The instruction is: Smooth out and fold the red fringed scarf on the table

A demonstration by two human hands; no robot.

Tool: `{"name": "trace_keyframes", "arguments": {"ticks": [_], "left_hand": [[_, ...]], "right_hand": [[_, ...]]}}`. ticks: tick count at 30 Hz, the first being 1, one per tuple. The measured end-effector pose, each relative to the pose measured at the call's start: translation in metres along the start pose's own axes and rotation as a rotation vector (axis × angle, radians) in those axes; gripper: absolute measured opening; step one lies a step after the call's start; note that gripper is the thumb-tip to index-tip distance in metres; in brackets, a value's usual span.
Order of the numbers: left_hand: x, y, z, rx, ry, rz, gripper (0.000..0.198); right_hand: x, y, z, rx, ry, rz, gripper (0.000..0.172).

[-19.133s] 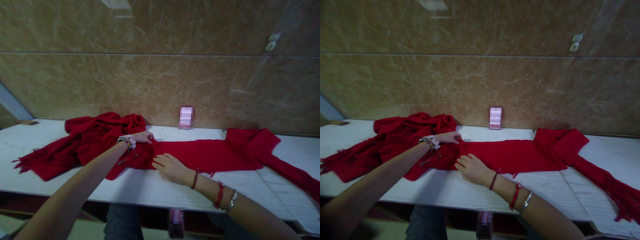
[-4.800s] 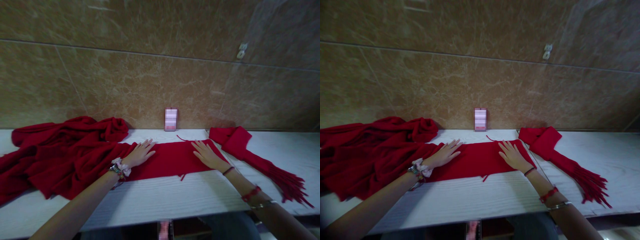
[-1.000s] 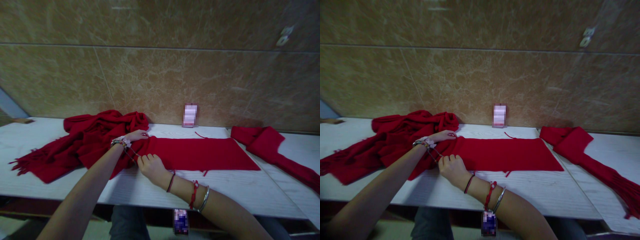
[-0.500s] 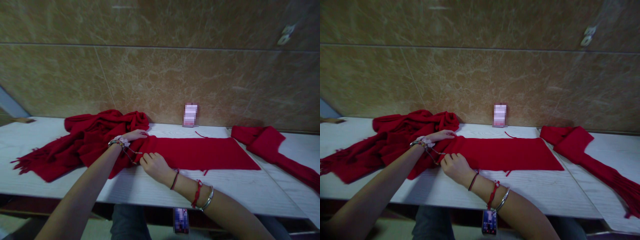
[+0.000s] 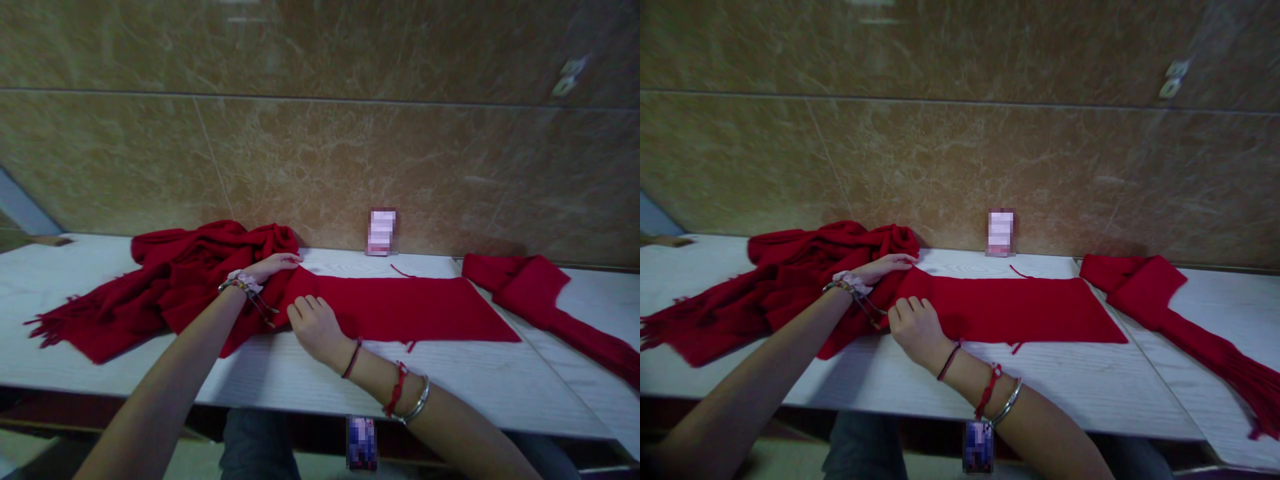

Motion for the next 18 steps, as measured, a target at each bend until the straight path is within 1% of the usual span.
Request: {"name": "trace_keyframes", "arguments": {"ticks": [5,9,12,14,18], "left_hand": [[-0.001,0.002,-0.002,0.051,0.028,0.02,0.04],[-0.001,0.01,-0.006,0.105,0.023,0.014,0.044],[-0.005,0.024,-0.011,0.15,0.01,-0.019,0.043],[-0.01,0.036,-0.017,0.186,-0.008,-0.032,0.042],[-0.026,0.06,-0.037,0.209,-0.022,-0.079,0.038]], "right_hand": [[0.001,0.002,0.0,0.003,-0.113,0.003,0.012],[0.004,0.01,0.017,0.048,-0.151,-0.008,0.013],[0.008,0.023,0.035,0.046,-0.181,-0.066,0.012],[0.013,0.033,0.043,0.045,-0.204,-0.133,0.011],[0.029,0.054,0.047,0.072,-0.259,-0.269,0.015]]}}
Point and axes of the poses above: each hand's wrist, its own x-axis away from the middle knuckle, its own z-axis out of the back of the hand, y = z × x, the point moved 3 cm from there along -x, towards the middle knuckle, and after that the axes turned 6 degrees about -y, right-handed, at the moved point
